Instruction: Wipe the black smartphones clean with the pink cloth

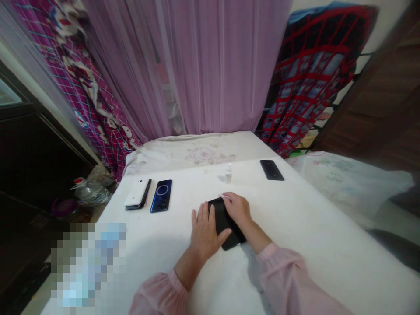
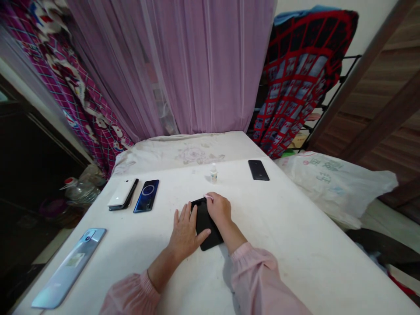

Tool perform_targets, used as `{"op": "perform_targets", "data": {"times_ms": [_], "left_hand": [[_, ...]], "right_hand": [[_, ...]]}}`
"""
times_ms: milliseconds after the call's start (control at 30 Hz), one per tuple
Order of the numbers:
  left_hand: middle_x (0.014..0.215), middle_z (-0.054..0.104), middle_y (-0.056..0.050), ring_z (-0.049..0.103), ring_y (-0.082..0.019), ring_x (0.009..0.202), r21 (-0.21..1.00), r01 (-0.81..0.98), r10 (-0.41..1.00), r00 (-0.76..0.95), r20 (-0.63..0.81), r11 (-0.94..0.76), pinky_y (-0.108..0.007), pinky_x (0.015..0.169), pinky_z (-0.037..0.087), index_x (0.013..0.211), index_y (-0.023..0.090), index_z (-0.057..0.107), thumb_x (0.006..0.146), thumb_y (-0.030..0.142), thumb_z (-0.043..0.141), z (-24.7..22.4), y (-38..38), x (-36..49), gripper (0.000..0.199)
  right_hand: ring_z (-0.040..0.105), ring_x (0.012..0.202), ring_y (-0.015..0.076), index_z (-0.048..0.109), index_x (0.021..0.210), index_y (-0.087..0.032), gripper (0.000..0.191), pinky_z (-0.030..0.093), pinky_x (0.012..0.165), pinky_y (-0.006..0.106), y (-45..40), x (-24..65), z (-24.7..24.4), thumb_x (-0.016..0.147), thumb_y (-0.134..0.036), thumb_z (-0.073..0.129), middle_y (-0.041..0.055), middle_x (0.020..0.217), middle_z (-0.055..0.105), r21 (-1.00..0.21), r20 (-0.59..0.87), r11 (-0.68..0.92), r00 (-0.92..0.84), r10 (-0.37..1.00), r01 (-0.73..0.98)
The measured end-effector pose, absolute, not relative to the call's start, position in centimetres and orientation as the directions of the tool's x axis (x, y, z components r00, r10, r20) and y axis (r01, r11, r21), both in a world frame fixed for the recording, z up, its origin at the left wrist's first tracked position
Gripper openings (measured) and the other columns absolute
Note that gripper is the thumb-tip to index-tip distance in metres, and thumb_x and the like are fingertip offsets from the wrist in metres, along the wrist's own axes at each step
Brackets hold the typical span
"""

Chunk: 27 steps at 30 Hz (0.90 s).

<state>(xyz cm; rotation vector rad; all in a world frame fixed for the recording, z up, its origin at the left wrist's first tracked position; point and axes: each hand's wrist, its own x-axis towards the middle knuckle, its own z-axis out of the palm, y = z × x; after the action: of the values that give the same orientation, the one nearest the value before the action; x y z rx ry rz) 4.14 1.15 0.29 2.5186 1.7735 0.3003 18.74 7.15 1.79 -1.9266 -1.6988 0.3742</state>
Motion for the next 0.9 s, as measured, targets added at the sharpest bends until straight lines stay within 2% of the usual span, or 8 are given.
{"op": "perform_targets", "data": {"times_ms": [200,567,733,900], "left_hand": [[0.151,0.029,-0.023,0.026,-0.036,0.140,0.158,0.930,0.942,0.314,0.120,-0.331,-0.058,0.112,0.016,0.144,0.006,0.034,0.086,0.071,0.035,0.4,1.1,4.2,0.087],[0.154,0.026,-0.020,0.024,-0.036,0.141,0.124,0.931,0.939,0.335,0.084,-0.343,-0.060,0.112,0.016,0.147,0.009,0.028,0.086,0.071,0.034,0.5,1.1,4.3,0.087],[0.154,0.025,-0.021,0.023,-0.036,0.141,0.128,0.927,0.935,0.345,0.077,-0.353,-0.060,0.112,0.016,0.147,0.009,0.028,0.086,0.072,0.034,0.4,1.1,4.2,0.089],[0.154,0.022,-0.022,0.021,-0.035,0.142,0.181,0.908,0.926,0.374,0.055,-0.377,-0.059,0.113,0.014,0.147,0.009,0.028,0.085,0.073,0.036,0.6,1.4,3.9,0.090]], "right_hand": [[0.069,0.087,0.0181,0.073,0.101,-0.031,0.025,0.050,0.078,0.028,7.3,19.0,1.3,0.088,-0.031,0.051,-0.0003,0.097,0.075,-0.563,0.133,-0.062,0.164,0.977,0.824],[0.070,0.082,0.0189,0.074,0.096,-0.034,0.027,0.051,0.074,0.028,1.0,22.3,1.2,0.084,-0.039,0.051,-0.0026,0.090,0.076,-0.618,0.054,-0.087,0.152,0.987,0.781],[0.070,0.082,0.0206,0.075,0.095,-0.033,0.026,0.051,0.073,0.030,4.2,20.9,1.1,0.083,-0.037,0.052,-0.0010,0.092,0.076,-0.622,0.100,-0.070,0.168,0.981,0.780],[0.069,0.083,0.0210,0.075,0.093,-0.028,0.029,0.051,0.076,0.032,7.2,20.0,0.4,0.083,-0.040,0.050,0.0009,0.092,0.076,-0.700,0.166,-0.041,0.218,0.962,0.713]]}}
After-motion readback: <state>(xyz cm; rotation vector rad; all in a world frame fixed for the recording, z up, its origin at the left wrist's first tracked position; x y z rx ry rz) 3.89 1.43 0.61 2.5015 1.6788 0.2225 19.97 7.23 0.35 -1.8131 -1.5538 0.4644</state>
